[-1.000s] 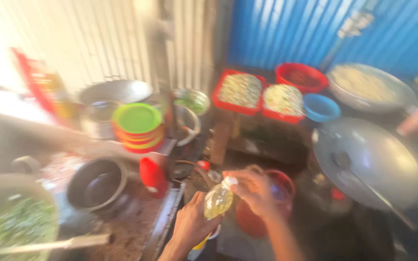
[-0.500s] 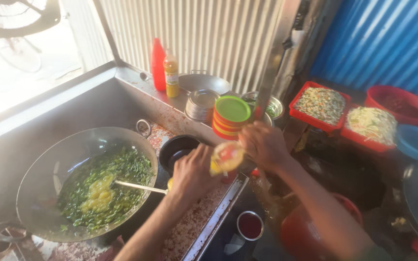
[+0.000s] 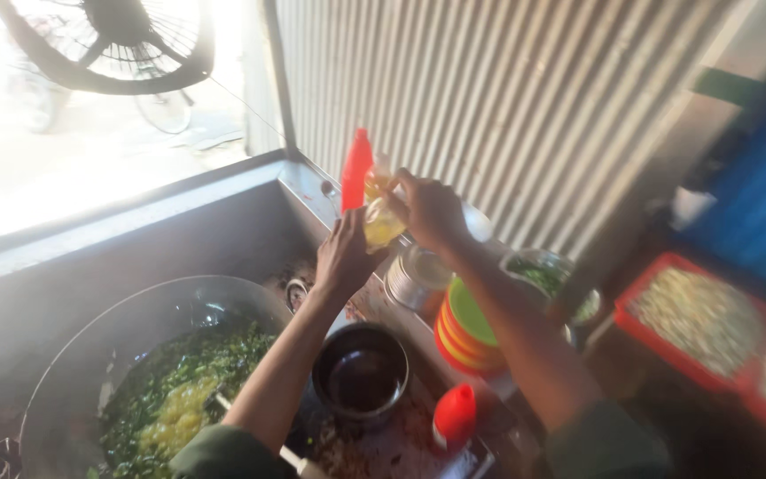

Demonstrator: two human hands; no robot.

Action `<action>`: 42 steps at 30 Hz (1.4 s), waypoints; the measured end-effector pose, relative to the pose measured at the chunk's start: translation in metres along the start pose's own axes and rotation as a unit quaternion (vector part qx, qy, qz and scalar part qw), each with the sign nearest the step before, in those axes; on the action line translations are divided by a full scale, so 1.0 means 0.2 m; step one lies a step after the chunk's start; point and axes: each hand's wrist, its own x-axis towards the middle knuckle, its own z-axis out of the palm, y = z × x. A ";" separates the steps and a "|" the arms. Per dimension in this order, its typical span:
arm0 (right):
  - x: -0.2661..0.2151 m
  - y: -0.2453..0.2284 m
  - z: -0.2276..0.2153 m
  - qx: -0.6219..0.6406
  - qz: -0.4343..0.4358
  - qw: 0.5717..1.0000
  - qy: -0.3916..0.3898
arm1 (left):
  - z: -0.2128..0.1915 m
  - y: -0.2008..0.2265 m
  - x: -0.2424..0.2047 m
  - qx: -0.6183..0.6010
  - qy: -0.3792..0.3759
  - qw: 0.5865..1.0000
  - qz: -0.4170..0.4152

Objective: The person stir-fries green vegetables in a large wok using a spatula, adding a scoop of paste from a jar and pouring liquid from a bottle while stirring continuously.

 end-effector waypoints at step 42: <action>-1.63 -0.85 0.61 -0.012 0.111 0.873 -0.475 | -0.72 -0.95 -2.76 -0.075 0.269 0.847 -0.452</action>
